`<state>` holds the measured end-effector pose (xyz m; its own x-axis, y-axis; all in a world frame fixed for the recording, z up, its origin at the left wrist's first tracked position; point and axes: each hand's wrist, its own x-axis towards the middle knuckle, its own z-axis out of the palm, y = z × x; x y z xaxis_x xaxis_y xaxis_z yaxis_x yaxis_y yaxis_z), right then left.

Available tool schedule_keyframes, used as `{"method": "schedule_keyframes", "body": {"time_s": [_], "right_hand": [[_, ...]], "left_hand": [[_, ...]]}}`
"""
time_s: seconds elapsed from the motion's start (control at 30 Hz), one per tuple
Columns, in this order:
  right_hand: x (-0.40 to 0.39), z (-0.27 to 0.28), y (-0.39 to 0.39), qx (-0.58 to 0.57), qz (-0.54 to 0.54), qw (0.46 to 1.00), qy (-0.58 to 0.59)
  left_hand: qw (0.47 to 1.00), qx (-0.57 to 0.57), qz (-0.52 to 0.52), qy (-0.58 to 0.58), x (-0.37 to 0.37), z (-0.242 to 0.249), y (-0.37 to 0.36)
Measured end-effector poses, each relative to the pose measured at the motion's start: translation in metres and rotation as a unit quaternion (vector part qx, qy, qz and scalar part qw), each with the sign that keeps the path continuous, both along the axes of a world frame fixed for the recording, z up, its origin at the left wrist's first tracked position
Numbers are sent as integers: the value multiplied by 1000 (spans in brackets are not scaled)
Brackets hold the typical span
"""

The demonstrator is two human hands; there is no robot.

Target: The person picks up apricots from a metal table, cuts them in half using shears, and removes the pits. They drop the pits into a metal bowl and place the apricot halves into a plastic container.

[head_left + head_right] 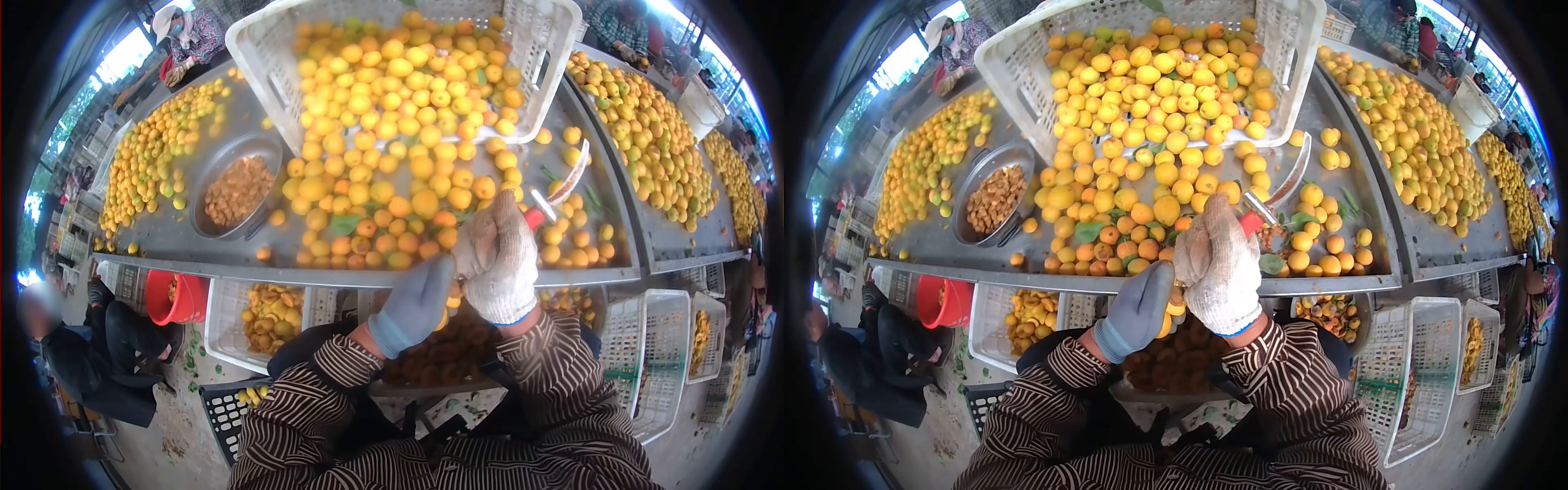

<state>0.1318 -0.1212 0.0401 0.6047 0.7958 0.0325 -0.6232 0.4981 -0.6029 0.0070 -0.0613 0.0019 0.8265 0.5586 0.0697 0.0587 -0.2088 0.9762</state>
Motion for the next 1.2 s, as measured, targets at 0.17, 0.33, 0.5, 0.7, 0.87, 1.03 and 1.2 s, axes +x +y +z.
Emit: {"method": "schedule_keyframes", "body": {"time_s": [0.17,0.33,0.5,0.7,0.87,1.03,1.2], "right_hand": [[1,5,2,-5,49,996,81],[6,2,0,-4,62,994,92],[6,6,-2,-2,73,992,102],[7,6,-4,16,86,990,114],[11,3,1,61,77,994,48],[29,24,-11,-160,56,945,-282],[14,19,-11,-245,85,809,-527]], "left_hand": [[986,-166,-10,16,-5,-13,0],[992,-72,25,-96,2,4,-7],[926,-376,-3,-17,2,15,-9],[968,-238,-63,-51,-3,20,-12],[954,-273,-107,-62,3,26,-5],[913,-399,-56,-63,1,16,15],[973,226,-20,-40,-5,20,29]]}}
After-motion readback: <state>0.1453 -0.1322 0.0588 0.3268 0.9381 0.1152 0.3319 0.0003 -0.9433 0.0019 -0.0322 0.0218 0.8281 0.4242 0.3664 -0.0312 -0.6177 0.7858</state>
